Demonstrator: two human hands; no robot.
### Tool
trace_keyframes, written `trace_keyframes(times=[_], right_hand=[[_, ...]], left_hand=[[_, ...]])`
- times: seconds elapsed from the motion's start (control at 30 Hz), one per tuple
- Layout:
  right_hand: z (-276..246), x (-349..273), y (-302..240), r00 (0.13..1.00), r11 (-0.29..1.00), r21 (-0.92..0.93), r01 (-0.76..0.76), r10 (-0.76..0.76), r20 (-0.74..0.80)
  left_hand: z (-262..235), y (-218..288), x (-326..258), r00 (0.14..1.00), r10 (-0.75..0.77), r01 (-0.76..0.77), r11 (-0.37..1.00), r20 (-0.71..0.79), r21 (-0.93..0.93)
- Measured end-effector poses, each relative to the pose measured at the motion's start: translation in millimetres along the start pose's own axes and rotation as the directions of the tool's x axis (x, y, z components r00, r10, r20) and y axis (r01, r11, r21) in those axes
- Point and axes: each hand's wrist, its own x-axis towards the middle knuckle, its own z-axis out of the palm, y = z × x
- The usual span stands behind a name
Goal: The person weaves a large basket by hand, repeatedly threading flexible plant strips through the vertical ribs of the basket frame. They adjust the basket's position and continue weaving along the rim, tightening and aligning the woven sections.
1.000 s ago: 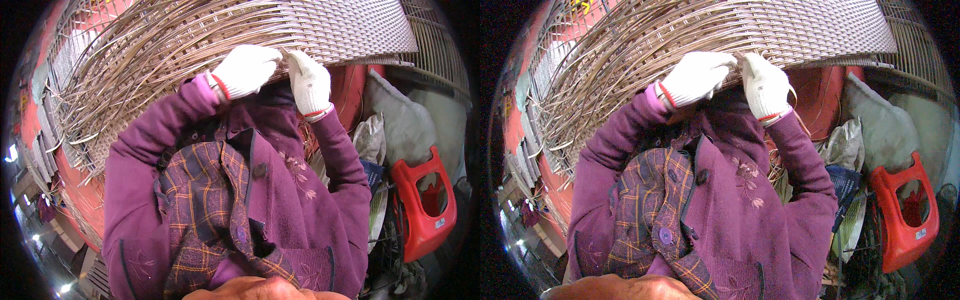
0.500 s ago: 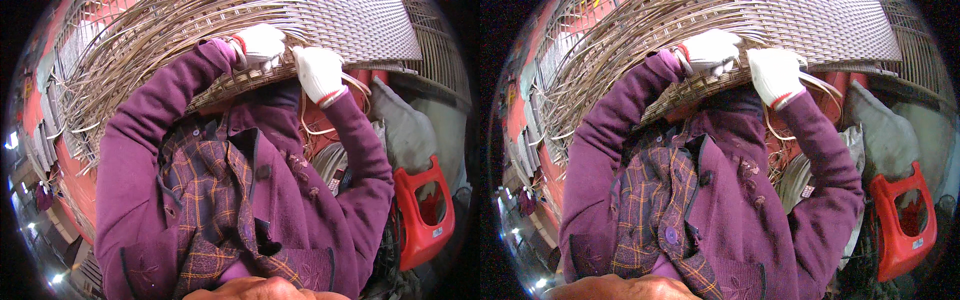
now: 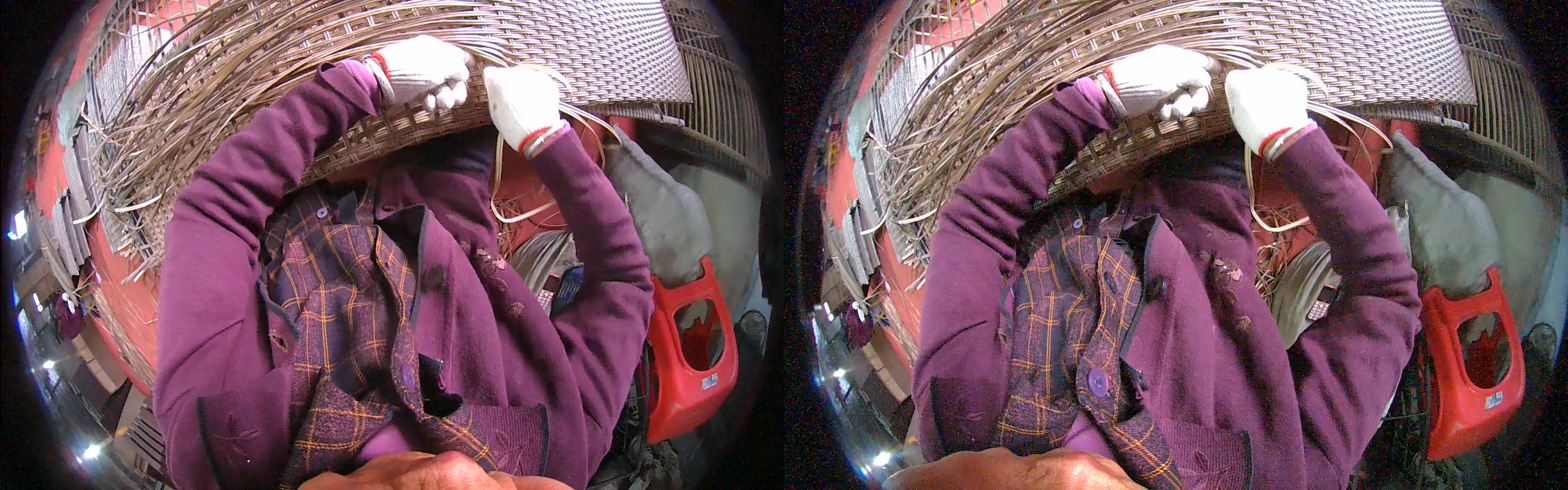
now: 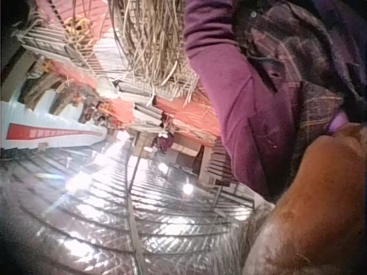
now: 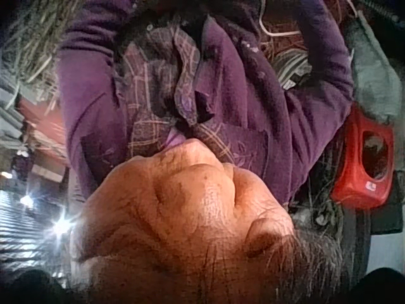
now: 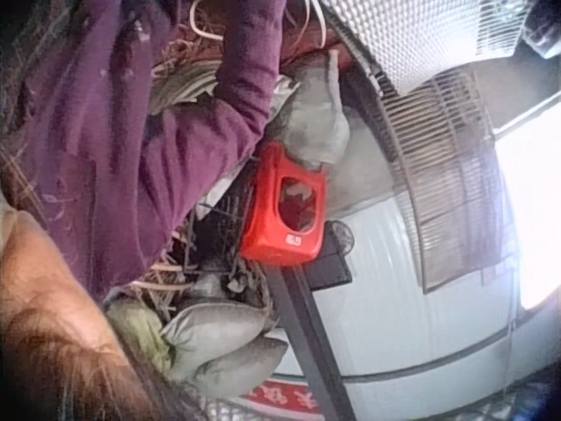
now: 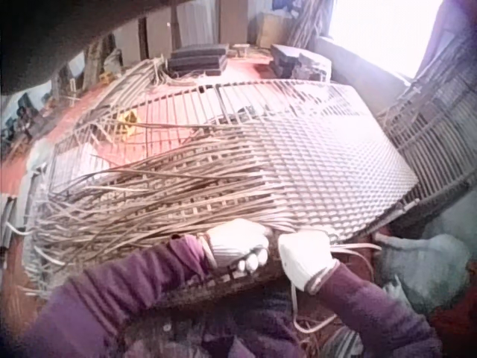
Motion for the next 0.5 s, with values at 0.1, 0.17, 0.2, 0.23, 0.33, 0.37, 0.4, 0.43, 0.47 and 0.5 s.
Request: trace_keyframes(times=[0.1,0.17,0.2,0.23,0.33,0.37,0.4,0.43,0.47,0.5], right_hand=[[9.0,19.4,17.3,0.993,0.977,0.206,-0.055,0.032,0.115],[8.0,22.1,26.8,0.981,0.931,0.359,-0.070,-0.001,0.194],[6.5,21.7,27.3,0.988,0.899,0.438,-0.004,-0.065,0.143],[3.0,20.0,26.5,0.982,0.887,0.461,-0.039,-0.052,0.183],[-13.6,7.5,9.1,1.000,0.971,0.240,-0.009,0.002,0.028],[-21.8,2.3,4.9,0.997,0.998,0.027,0.060,-0.059,-0.041],[-28.6,0.3,0.7,0.969,0.995,0.004,0.098,-0.094,-0.230],[-33.5,-1.9,-2.4,0.936,0.993,-0.018,0.113,-0.113,-0.333],[-37.1,-3.7,-5.3,0.935,0.990,0.092,0.104,-0.066,-0.348],[-37.1,-4.0,-8.5,0.939,0.963,0.250,0.103,-0.012,-0.343]], left_hand=[[1.7,3.4,2.5,1.000,0.000,0.000,1.000,0.003,0.006],[4.3,6.9,8.0,0.999,-0.024,0.022,0.995,0.024,0.096],[5.4,8.3,10.8,0.997,-0.004,-0.013,0.977,0.076,0.214],[6.9,9.1,13.6,0.994,-0.033,-0.004,0.942,0.105,0.335],[9.5,6.5,14.2,0.999,-0.001,-0.016,0.914,0.041,0.404],[9.6,4.7,12.2,0.999,0.047,-0.052,0.911,0.023,0.410],[8.2,2.4,8.0,0.992,0.120,-0.127,0.907,0.042,0.402],[6.8,0.1,3.3,0.989,0.144,-0.141,0.897,0.023,0.420],[5.1,-2.1,-2.5,0.986,0.164,-0.168,0.932,0.039,0.321],[3.8,-3.6,-7.4,0.983,0.177,-0.181,0.946,0.040,0.267]])
